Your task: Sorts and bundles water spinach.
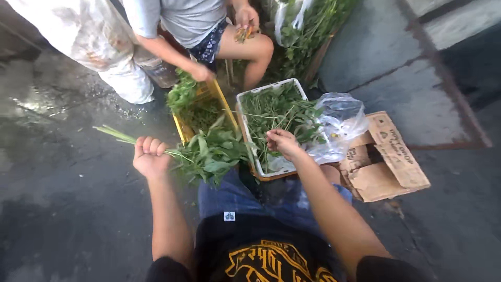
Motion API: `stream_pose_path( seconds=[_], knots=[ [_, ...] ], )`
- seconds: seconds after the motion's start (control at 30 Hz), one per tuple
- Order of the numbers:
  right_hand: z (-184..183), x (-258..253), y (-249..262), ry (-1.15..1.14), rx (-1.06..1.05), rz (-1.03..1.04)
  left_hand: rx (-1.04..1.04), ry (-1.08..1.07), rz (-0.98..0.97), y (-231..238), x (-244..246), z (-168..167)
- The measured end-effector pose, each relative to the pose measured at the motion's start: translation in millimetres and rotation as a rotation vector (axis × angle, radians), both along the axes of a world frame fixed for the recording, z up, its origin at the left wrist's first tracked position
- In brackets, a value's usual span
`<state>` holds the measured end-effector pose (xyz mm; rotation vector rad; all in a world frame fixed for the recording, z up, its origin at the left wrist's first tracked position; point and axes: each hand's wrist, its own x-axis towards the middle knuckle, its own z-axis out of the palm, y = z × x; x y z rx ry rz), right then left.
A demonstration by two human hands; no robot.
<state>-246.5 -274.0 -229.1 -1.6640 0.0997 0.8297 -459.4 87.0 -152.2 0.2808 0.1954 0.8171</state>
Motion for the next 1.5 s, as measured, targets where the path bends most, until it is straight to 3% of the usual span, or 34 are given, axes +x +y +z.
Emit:
stream_pose_path(
  seconds=[0.37,0.57,0.73,0.93,1.2,1.4,1.5],
  knots=[
    [-22,-19,-25,0.099,-0.038,-0.135,0.027,-0.064,0.150,29,-27,-10],
    [-14,-34,-22,0.121,-0.013,-0.145,0.031,-0.065,0.099,16,-28,-15],
    [-5,-39,-29,0.097,-0.018,-0.139,0.118,0.051,-0.059,-17,-18,6],
    [54,-46,-17,-0.181,0.022,0.031,0.438,0.289,-0.364,-73,5,29],
    [158,-66,7,-0.646,0.199,0.199,0.531,0.337,-0.596,-178,42,48],
    [170,-84,17,-0.862,0.124,0.050,0.717,0.369,-0.533,-222,56,45],
    [167,-86,12,-0.856,0.153,-0.012,0.758,0.362,-0.532,-228,56,44]
  ],
)
